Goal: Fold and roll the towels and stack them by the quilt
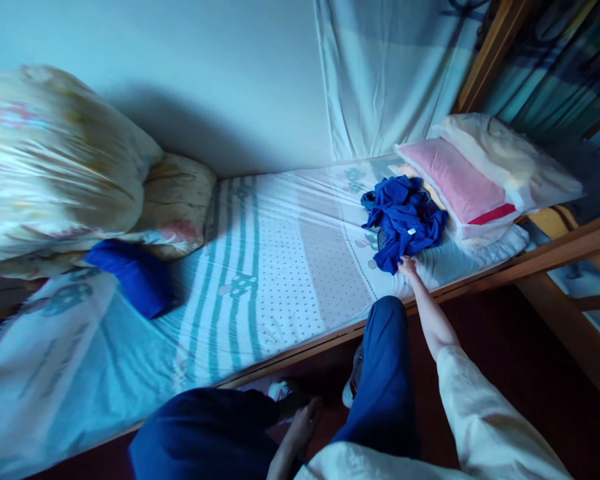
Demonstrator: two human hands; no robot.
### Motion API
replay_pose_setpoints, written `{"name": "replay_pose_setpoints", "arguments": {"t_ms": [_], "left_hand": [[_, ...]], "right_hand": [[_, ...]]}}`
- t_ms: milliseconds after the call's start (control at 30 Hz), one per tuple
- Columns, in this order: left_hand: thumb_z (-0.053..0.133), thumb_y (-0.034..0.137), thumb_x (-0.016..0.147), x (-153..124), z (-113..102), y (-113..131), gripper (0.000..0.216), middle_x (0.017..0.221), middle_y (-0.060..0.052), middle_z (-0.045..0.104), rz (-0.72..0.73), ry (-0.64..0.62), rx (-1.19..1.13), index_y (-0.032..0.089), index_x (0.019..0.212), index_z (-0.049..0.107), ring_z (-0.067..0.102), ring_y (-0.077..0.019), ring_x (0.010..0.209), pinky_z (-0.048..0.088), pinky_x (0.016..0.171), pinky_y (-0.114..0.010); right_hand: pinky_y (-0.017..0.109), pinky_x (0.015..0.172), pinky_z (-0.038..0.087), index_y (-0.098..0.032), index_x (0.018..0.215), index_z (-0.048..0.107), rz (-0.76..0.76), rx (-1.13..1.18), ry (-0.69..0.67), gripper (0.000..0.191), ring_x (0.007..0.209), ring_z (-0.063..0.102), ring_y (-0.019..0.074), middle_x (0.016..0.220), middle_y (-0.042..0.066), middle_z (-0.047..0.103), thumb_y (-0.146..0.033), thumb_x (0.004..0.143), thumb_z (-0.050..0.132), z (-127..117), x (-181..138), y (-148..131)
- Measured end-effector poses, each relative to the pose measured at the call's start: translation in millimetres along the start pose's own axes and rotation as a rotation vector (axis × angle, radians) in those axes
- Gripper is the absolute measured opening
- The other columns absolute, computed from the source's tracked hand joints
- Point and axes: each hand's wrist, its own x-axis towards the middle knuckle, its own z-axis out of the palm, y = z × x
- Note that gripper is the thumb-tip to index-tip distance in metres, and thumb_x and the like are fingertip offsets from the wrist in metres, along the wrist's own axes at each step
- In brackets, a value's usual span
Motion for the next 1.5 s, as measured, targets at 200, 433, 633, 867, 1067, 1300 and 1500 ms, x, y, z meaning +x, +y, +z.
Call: {"name": "replay_pose_setpoints", "arguments": {"t_ms": [200,433,633,867,1067,1300,1500], "left_hand": [[0.043,0.030,0.090,6.7,-15.4,22.7,0.041,0.114,-0.013,0.077,0.125,0.226,-0.100,0.019,0.117,0.071,0.074,-0.0259,0.108,0.057,0.097,-0.037],[0.056,0.034,0.091,-32.7,-48.5,102.9,0.053,0.141,-0.015,0.062,0.352,0.661,-0.203,0.019,0.142,0.055,0.060,-0.0273,0.132,0.050,0.112,-0.050],[0.054,0.014,0.084,-91.9,-53.0,135.7,0.041,0.124,-0.011,0.069,0.581,0.603,-0.050,0.022,0.120,0.071,0.062,-0.0253,0.124,0.052,0.108,-0.044],[0.064,0.031,0.088,-132.0,-71.3,163.8,0.027,0.106,-0.009,0.075,0.418,0.450,-0.197,0.020,0.111,0.071,0.071,-0.0223,0.099,0.058,0.090,-0.033],[0.070,0.037,0.085,-145.8,-116.0,189.1,0.029,0.096,-0.007,0.077,0.447,0.391,-0.244,0.019,0.109,0.071,0.073,-0.0203,0.087,0.057,0.081,-0.027],[0.063,0.044,0.095,-151.3,-140.6,179.5,0.028,0.096,-0.006,0.079,0.554,0.576,-0.176,0.023,0.107,0.076,0.075,-0.0191,0.087,0.060,0.080,-0.026],[0.066,0.049,0.094,-165.4,-161.5,186.7,0.032,0.079,-0.004,0.075,0.687,0.672,-0.116,0.022,0.101,0.080,0.072,-0.0146,0.070,0.057,0.065,-0.020]], "right_hand": [[0.036,0.102,0.049,-0.018,0.102,0.079,-0.374,0.239,-0.071,0.024,0.107,0.067,0.0223,0.110,0.011,0.077,-0.010,0.087,0.062,-11.3,-86.3,-65.2],[0.034,0.090,0.055,-0.022,0.088,0.079,-0.602,0.753,-0.176,0.018,0.091,0.068,0.0205,0.088,0.007,0.075,-0.023,0.094,0.062,-14.4,-278.7,-160.6],[0.028,0.067,0.057,-0.018,0.087,0.077,-0.404,0.982,-0.259,0.025,0.070,0.068,0.0194,0.078,0.006,0.074,-0.037,0.092,0.061,21.1,-418.0,-188.8],[0.031,0.069,0.061,-0.023,0.090,0.077,-0.325,0.970,-0.253,0.025,0.074,0.074,0.0223,0.084,0.008,0.077,-0.045,0.089,0.068,-25.4,-420.0,-194.9],[0.029,0.070,0.060,-0.022,0.098,0.074,-0.361,1.045,-0.275,0.032,0.082,0.075,0.0221,0.091,0.007,0.078,-0.045,0.078,0.083,-58.7,-413.0,-220.6],[0.031,0.087,0.059,-0.026,0.114,0.068,-0.595,0.949,-0.241,0.041,0.101,0.073,0.0211,0.108,0.005,0.075,-0.013,0.075,0.072,-64.4,-412.6,-241.7],[0.030,0.080,0.059,-0.027,0.111,0.067,-0.512,0.932,-0.041,0.040,0.093,0.071,0.0205,0.106,0.006,0.072,-0.009,0.075,0.066,-45.9,-420.4,-249.7]]}}
